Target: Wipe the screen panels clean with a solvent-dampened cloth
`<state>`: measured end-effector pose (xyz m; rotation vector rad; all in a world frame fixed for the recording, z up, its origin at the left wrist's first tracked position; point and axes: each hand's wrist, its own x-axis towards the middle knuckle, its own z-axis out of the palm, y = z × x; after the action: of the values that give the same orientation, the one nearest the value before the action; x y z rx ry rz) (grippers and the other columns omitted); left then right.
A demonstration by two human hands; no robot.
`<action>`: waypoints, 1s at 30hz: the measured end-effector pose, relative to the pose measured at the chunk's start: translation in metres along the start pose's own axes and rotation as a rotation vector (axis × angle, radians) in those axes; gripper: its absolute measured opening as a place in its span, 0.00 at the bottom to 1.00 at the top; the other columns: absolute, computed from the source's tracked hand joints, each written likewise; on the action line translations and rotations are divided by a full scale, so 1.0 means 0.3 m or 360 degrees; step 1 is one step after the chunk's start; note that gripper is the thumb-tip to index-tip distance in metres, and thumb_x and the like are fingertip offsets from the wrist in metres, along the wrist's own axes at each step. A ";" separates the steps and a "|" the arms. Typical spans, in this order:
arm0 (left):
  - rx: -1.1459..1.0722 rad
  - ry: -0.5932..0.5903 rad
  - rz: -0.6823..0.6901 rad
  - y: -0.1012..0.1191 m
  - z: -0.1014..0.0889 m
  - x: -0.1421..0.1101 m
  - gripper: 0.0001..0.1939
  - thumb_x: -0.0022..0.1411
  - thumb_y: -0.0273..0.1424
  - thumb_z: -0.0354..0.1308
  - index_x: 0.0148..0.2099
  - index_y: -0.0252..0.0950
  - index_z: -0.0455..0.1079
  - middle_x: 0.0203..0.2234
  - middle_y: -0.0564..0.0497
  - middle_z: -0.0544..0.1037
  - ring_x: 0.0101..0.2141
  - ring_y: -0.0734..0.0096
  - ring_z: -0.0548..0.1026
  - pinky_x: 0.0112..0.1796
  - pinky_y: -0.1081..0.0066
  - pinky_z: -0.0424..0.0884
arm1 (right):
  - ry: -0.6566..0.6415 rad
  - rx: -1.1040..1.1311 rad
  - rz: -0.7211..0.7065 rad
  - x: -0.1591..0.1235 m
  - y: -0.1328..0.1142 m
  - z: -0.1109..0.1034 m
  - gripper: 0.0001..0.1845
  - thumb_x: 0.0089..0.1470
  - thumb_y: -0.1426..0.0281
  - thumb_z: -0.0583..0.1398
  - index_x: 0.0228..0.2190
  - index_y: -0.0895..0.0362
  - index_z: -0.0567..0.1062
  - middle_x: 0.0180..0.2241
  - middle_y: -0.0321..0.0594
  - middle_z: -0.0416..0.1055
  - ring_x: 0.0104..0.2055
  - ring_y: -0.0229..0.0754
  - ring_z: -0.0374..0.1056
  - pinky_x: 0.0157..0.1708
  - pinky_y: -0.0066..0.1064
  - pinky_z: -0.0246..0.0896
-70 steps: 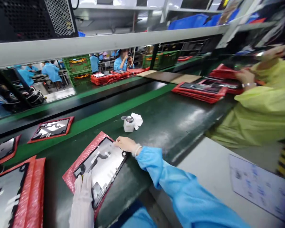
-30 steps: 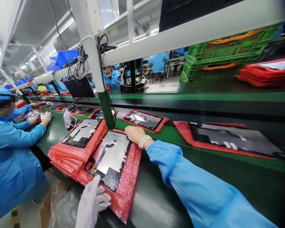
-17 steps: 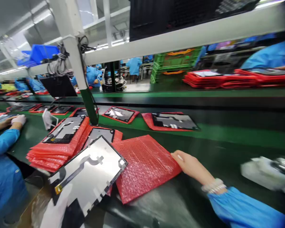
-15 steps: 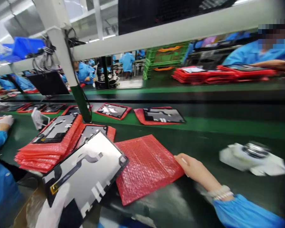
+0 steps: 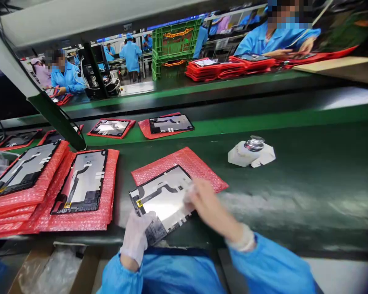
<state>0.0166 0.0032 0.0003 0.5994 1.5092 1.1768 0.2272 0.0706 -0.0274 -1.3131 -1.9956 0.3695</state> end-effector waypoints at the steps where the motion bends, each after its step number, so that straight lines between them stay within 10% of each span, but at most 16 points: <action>1: -0.0023 -0.0044 -0.0034 -0.006 -0.007 0.007 0.16 0.48 0.31 0.61 0.41 0.31 0.74 0.31 0.43 0.81 0.31 0.57 0.78 0.36 0.63 0.74 | -0.0134 0.0063 -0.0218 -0.026 -0.057 0.050 0.21 0.61 0.69 0.46 0.53 0.58 0.65 0.46 0.51 0.67 0.48 0.47 0.65 0.48 0.41 0.65; 5: -0.0154 -0.0135 0.0016 -0.046 -0.018 0.033 0.18 0.48 0.30 0.61 0.44 0.32 0.73 0.35 0.45 0.81 0.35 0.60 0.78 0.43 0.65 0.72 | -0.0327 0.0131 -0.0634 -0.066 -0.169 0.154 0.18 0.60 0.76 0.48 0.45 0.53 0.72 0.42 0.46 0.71 0.46 0.44 0.67 0.45 0.38 0.68; 23: -0.0307 -0.0080 -0.0050 -0.086 -0.038 0.037 0.21 0.51 0.36 0.64 0.46 0.30 0.69 0.38 0.41 0.80 0.36 0.57 0.78 0.40 0.64 0.73 | -0.0456 -0.0741 -0.0271 0.086 -0.184 0.158 0.13 0.62 0.70 0.51 0.30 0.57 0.72 0.31 0.42 0.69 0.29 0.40 0.65 0.25 0.30 0.53; 30: -0.0358 -0.0147 0.0011 -0.056 -0.024 0.026 0.24 0.49 0.35 0.65 0.48 0.31 0.71 0.38 0.42 0.81 0.38 0.57 0.78 0.41 0.66 0.73 | -0.0733 -0.0415 -0.0333 0.146 -0.224 0.130 0.09 0.60 0.70 0.55 0.31 0.56 0.73 0.32 0.40 0.71 0.32 0.40 0.67 0.32 0.28 0.57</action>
<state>0.0111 0.0008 -0.0187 0.5001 1.2771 1.2860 0.1440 0.0850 0.0014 -1.2346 -2.6160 0.3425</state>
